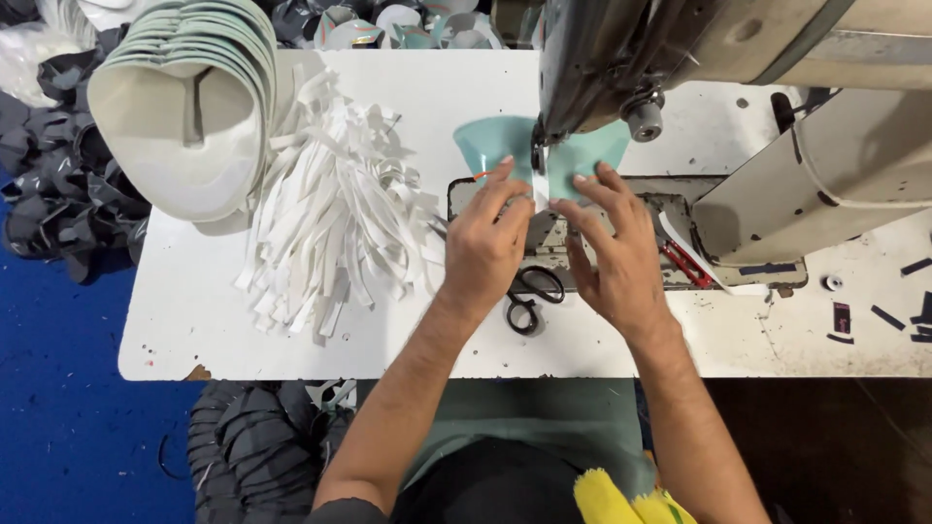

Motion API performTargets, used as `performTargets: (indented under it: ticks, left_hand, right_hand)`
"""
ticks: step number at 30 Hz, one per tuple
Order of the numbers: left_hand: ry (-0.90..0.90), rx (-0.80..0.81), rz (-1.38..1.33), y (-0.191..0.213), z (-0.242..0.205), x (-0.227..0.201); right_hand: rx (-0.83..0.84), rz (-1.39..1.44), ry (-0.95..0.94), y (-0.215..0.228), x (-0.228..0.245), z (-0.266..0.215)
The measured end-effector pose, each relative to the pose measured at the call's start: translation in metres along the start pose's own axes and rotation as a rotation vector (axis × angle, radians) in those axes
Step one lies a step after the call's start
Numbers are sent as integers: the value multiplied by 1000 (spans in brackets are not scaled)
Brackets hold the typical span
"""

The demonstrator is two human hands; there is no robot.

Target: The person sews a white strap onto a light blue slipper using a sewing machine. They then use scissors to trim the excess strap and thread. This process is repeated for multiple slippers.

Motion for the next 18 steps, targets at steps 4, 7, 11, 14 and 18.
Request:
performTargets:
  ticks: [4, 7, 11, 14, 18]
  left_hand:
    - [7, -22, 19, -7, 2, 3]
    - [24, -24, 20, -9, 5, 7]
    - [71, -6, -25, -14, 15, 15]
    - [77, -7, -30, -15, 18, 17]
    - [55, -32, -21, -17, 22, 20]
  right_hand:
    - [46, -15, 51, 2, -3, 8]
    - [62, 0, 80, 2, -3, 14]
    - [86, -54, 79, 4, -3, 20]
    - [146, -165, 91, 10, -4, 22]
    - [49, -427, 31, 82, -23, 10]
Point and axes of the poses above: each hand's wrist, its own z-axis towards the middle knuckle, its own y-axis out of the back of the hand, x = y × z, the point moved 8 cm from there along z, towards the middle knuckle, and after that the axes turned 13 degrees about z, right-handed, at the moved point
